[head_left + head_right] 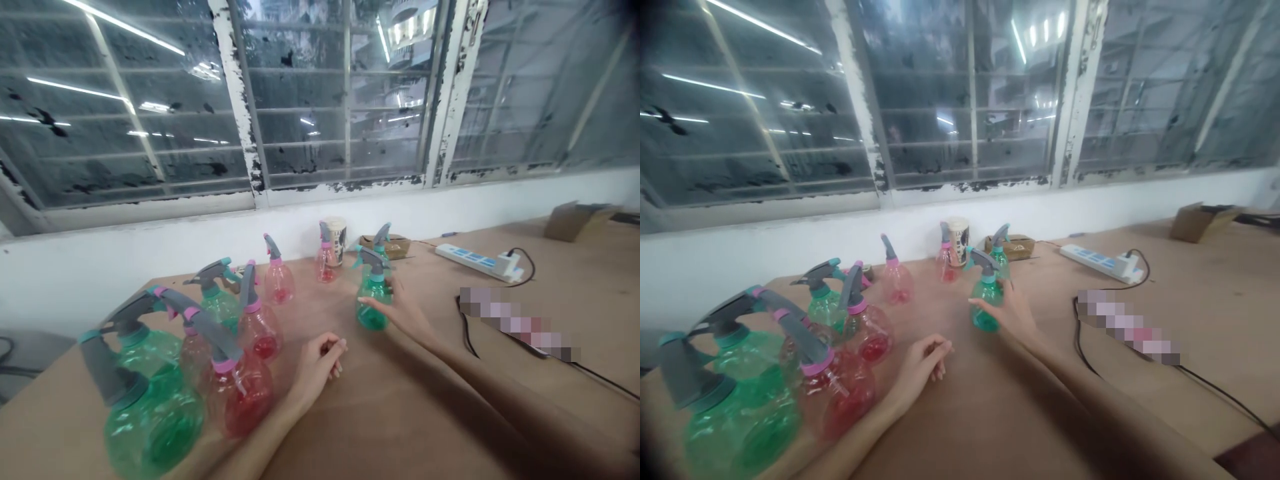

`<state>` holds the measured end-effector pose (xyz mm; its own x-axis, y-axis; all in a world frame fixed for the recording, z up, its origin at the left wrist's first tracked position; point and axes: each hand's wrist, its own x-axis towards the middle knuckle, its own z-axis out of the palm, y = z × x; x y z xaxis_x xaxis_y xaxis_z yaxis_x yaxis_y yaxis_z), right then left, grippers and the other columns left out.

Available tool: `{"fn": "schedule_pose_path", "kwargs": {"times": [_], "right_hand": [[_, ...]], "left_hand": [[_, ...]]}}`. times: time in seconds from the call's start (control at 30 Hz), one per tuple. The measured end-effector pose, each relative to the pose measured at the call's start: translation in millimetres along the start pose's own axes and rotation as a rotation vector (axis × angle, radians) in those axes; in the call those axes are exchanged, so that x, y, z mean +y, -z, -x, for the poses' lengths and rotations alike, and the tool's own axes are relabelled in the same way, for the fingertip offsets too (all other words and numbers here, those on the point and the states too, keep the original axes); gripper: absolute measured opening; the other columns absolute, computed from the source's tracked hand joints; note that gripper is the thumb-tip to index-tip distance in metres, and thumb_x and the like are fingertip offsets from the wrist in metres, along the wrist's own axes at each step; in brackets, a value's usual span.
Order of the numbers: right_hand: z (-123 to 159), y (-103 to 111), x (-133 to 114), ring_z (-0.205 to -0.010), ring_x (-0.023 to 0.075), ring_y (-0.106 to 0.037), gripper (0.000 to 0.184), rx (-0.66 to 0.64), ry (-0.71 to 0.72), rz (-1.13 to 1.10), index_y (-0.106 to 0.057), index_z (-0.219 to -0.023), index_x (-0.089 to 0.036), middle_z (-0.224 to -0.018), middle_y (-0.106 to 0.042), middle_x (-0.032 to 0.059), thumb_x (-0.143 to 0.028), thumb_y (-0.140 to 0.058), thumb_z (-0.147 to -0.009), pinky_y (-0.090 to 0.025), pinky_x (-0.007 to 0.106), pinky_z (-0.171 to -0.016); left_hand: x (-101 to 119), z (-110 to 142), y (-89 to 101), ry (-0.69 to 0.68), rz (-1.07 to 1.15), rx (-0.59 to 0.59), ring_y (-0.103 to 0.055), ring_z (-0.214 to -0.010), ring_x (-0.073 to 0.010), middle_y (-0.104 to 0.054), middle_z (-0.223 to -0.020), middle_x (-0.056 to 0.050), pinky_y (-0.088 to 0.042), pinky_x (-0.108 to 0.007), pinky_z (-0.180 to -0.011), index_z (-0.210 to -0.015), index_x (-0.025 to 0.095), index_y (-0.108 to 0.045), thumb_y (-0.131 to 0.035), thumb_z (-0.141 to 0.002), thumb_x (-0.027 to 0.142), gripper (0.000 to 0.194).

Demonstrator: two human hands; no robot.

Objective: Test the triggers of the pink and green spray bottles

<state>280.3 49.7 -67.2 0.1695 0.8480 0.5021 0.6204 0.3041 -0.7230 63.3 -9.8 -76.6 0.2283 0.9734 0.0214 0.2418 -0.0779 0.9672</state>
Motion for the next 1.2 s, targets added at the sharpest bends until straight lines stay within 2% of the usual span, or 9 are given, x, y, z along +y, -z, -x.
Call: {"fn": "schedule_pose_path", "kwargs": {"times": [0.17, 0.37, 0.5, 0.67, 0.8, 0.9, 1.0, 1.07, 1.2], "right_hand": [[16.0, 40.6, 6.2, -0.101, 0.0317, -0.059, 0.070, -0.037, -0.053, 0.080, -0.051, -0.111, -0.018, -0.108, -0.062, 0.0131, -0.066, -0.067, -0.062, -0.047, 0.045, -0.083], [-5.6, 62.5, -13.4, -0.109, 0.0299, -0.057, 0.062, -0.204, -0.148, -0.233, -0.055, -0.118, -0.024, -0.116, -0.062, 0.0085, -0.059, -0.067, -0.068, -0.044, 0.047, -0.095], [-22.6, 60.4, -22.8, -0.112, 0.0291, -0.056, 0.055, -0.266, -0.173, -0.391, -0.058, -0.119, -0.029, -0.112, -0.067, 0.0051, -0.051, -0.069, -0.069, -0.040, 0.047, -0.100], [-29.9, 40.9, -25.3, -0.108, 0.0256, -0.060, 0.041, -0.355, -0.056, -0.561, -0.063, -0.111, -0.027, -0.114, -0.066, 0.0029, -0.033, -0.064, -0.070, -0.045, 0.042, -0.094], [-33.9, 29.5, -24.1, -0.098, 0.0234, -0.064, 0.035, -0.314, -0.049, -0.565, -0.068, -0.099, -0.024, -0.110, -0.067, 0.0028, -0.021, -0.056, -0.066, -0.048, 0.037, -0.087], [-40.3, 27.8, -18.1, -0.092, 0.0226, -0.064, 0.031, -0.234, -0.066, -0.574, -0.068, -0.093, -0.023, -0.105, -0.067, 0.0025, -0.024, -0.056, -0.065, -0.049, 0.035, -0.083], [-45.6, 30.5, -8.3, -0.086, 0.0232, -0.063, 0.021, -0.155, -0.134, -0.465, -0.068, -0.083, -0.022, -0.087, -0.069, 0.0028, -0.030, -0.058, -0.066, -0.048, 0.036, -0.081], [-46.6, 33.2, -2.2, -0.084, 0.0234, -0.062, 0.019, -0.146, -0.155, -0.402, -0.067, -0.080, -0.023, -0.079, -0.069, 0.0018, -0.034, -0.060, -0.067, -0.048, 0.037, -0.082], [-43.5, 38.1, 2.8, -0.084, 0.0238, -0.061, 0.022, -0.165, -0.132, -0.401, -0.068, -0.083, -0.025, -0.077, -0.069, 0.0006, -0.038, -0.065, -0.066, -0.047, 0.038, -0.082]], "left_hand": [[-0.1, -2.5, 0.3, 0.008, -0.036, 0.005, -0.048, -0.041, -0.0098, -0.049, -0.046, 0.006, -0.032, -0.020, -0.041, -0.071, 0.017, -0.055, -0.053, -0.073, 0.055, 0.038], [-0.2, -3.2, 1.1, 0.004, -0.068, 0.000, -0.049, -0.041, -0.0101, -0.050, -0.047, 0.005, -0.034, -0.020, -0.042, -0.073, 0.017, -0.056, -0.052, -0.074, 0.055, 0.039], [-0.8, -1.7, 0.6, 0.003, -0.081, -0.003, -0.049, -0.043, -0.0102, -0.051, -0.049, 0.005, -0.035, -0.020, -0.043, -0.074, 0.017, -0.056, -0.052, -0.075, 0.054, 0.037], [0.2, 0.5, -0.4, 0.011, -0.106, -0.012, -0.050, -0.044, -0.0104, -0.052, -0.050, 0.004, -0.035, -0.020, -0.044, -0.074, 0.017, -0.055, -0.052, -0.076, 0.052, 0.035], [0.8, 1.4, -0.2, 0.000, -0.152, -0.042, -0.053, -0.048, -0.0107, -0.054, -0.052, 0.004, -0.037, -0.020, -0.047, -0.075, 0.018, -0.056, -0.052, -0.079, 0.049, 0.032], [-0.2, 1.5, 0.4, -0.016, -0.183, -0.060, -0.053, -0.050, -0.0107, -0.055, -0.054, 0.004, -0.039, -0.021, -0.050, -0.075, 0.018, -0.057, -0.051, -0.081, 0.046, 0.030], [-2.3, 1.0, 0.9, -0.028, -0.206, -0.081, -0.054, -0.051, -0.0108, -0.055, -0.056, 0.003, -0.040, -0.021, -0.051, -0.076, 0.018, -0.058, -0.051, -0.082, 0.043, 0.027], [-3.8, 0.5, 1.0, -0.038, -0.223, -0.094, -0.055, -0.052, -0.0109, -0.056, -0.057, 0.003, -0.040, -0.021, -0.052, -0.077, 0.018, -0.058, -0.051, -0.083, 0.042, 0.026], [-5.0, -0.5, 0.7, -0.062, -0.267, -0.113, -0.055, -0.053, -0.0111, -0.057, -0.059, 0.003, -0.041, -0.021, -0.053, -0.077, 0.019, -0.058, -0.051, -0.084, 0.041, 0.024]]}}
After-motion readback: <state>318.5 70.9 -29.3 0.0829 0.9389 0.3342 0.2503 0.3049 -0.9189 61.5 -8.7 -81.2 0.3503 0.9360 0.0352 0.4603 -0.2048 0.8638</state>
